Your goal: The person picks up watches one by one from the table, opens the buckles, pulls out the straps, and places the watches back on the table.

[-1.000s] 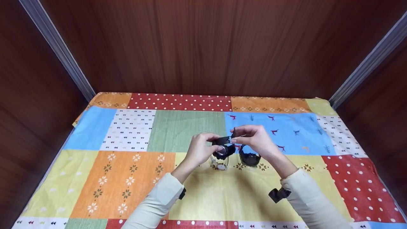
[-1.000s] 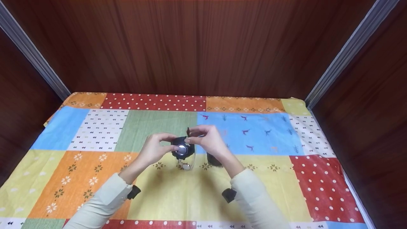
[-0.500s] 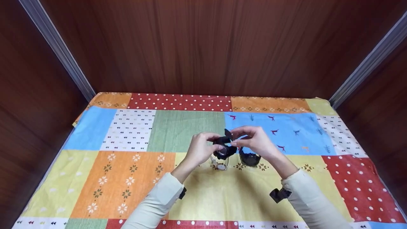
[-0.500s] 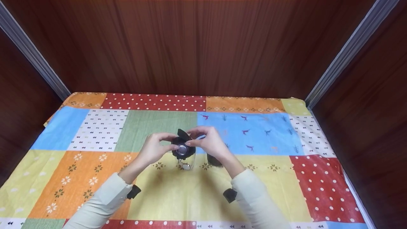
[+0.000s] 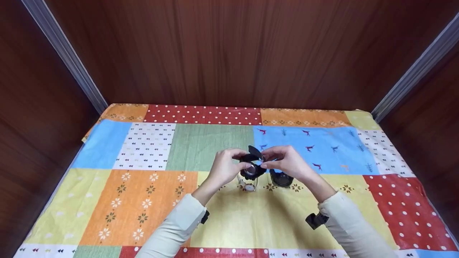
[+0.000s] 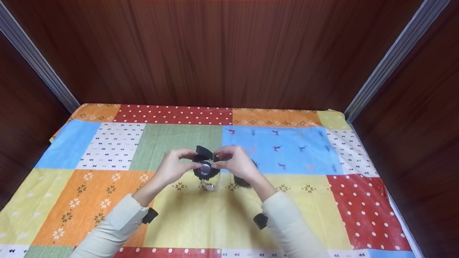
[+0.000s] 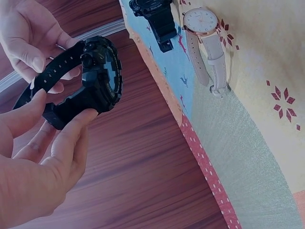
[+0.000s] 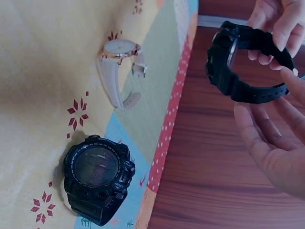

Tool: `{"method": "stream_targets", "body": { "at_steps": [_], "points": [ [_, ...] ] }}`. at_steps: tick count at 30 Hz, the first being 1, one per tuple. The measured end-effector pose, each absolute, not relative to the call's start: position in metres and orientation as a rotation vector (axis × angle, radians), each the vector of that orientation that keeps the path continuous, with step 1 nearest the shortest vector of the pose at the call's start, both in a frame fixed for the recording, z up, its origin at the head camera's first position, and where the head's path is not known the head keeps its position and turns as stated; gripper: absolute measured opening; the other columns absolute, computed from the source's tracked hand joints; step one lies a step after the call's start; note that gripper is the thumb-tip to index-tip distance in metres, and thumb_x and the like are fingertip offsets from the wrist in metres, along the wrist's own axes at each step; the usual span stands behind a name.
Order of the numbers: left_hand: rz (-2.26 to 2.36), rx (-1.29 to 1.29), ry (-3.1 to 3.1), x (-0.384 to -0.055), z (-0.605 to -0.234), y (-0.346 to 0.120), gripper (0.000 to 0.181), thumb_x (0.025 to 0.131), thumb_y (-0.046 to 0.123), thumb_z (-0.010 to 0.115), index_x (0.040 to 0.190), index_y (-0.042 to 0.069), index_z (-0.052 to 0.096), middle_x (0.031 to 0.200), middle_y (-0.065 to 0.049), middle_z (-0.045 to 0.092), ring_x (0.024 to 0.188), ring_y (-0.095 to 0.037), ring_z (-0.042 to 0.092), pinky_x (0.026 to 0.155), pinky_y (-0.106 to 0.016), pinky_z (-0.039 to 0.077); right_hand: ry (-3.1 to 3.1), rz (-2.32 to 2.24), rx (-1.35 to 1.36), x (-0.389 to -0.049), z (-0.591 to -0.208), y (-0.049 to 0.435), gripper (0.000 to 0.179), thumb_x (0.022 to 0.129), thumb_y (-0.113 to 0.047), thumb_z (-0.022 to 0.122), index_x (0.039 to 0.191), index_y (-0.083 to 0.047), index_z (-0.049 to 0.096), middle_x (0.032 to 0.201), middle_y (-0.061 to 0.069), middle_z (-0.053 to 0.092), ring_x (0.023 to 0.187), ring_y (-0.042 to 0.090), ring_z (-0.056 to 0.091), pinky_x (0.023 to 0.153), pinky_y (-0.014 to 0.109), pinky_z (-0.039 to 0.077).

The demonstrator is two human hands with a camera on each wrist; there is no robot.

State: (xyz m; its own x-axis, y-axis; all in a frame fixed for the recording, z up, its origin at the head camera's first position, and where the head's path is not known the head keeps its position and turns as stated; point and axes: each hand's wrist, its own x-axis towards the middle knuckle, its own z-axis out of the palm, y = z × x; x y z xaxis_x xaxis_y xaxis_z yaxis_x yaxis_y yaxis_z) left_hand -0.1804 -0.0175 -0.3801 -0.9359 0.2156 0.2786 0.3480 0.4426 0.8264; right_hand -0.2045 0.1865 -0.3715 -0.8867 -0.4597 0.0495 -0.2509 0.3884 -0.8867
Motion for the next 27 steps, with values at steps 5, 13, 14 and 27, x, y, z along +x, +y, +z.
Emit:
{"method": "stream_targets", "body": {
  "at_steps": [5, 13, 14, 27],
  "points": [
    [-1.505, -0.510, -2.559, -0.1812, -0.3822, -0.0175, 0.021, 0.073, 0.005, 0.074, 0.094, 0.003, 0.070, 0.089, -0.006, 0.069, 0.087, -0.020, 0.062, 0.082, -0.034, 0.046, 2.470, -1.465, -0.653, -0.2041, -0.3734, 0.1855, 0.030, 0.076, -0.008, 0.073, 0.103, 0.004, 0.066, 0.085, 0.014, 0.067, 0.077, 0.022, 0.063, 0.069, 0.026, 0.051],
    [-1.550, -0.518, -2.566, -0.1812, -0.3834, -0.0179, 0.023, 0.074, 0.004, 0.073, 0.096, 0.002, 0.068, 0.091, -0.008, 0.068, 0.087, -0.022, 0.062, 0.083, -0.040, 0.046, 2.524, -1.439, -0.630, -0.2038, -0.3748, 0.1852, 0.028, 0.074, -0.008, 0.074, 0.099, 0.002, 0.068, 0.081, 0.011, 0.067, 0.073, 0.017, 0.061, 0.069, 0.027, 0.050],
    [-1.556, -0.520, -2.568, -0.1811, -0.3830, -0.0181, 0.024, 0.074, 0.004, 0.073, 0.097, 0.002, 0.067, 0.091, -0.008, 0.068, 0.087, -0.022, 0.062, 0.083, -0.040, 0.046, 2.525, -1.440, -0.623, -0.2038, -0.3744, 0.1852, 0.027, 0.074, -0.008, 0.074, 0.099, 0.001, 0.068, 0.081, 0.010, 0.067, 0.073, 0.017, 0.061, 0.069, 0.028, 0.050],
    [-1.495, -0.544, -2.629, -0.1817, -0.3834, -0.0164, 0.021, 0.075, 0.012, 0.074, 0.095, 0.006, 0.071, 0.088, -0.005, 0.069, 0.085, -0.021, 0.063, 0.078, -0.036, 0.048, 2.569, -1.418, -0.604, -0.2012, -0.3738, 0.1834, 0.027, 0.073, -0.008, 0.075, 0.098, 0.001, 0.069, 0.081, 0.009, 0.068, 0.076, 0.017, 0.060, 0.071, 0.029, 0.049]
  ]
}}
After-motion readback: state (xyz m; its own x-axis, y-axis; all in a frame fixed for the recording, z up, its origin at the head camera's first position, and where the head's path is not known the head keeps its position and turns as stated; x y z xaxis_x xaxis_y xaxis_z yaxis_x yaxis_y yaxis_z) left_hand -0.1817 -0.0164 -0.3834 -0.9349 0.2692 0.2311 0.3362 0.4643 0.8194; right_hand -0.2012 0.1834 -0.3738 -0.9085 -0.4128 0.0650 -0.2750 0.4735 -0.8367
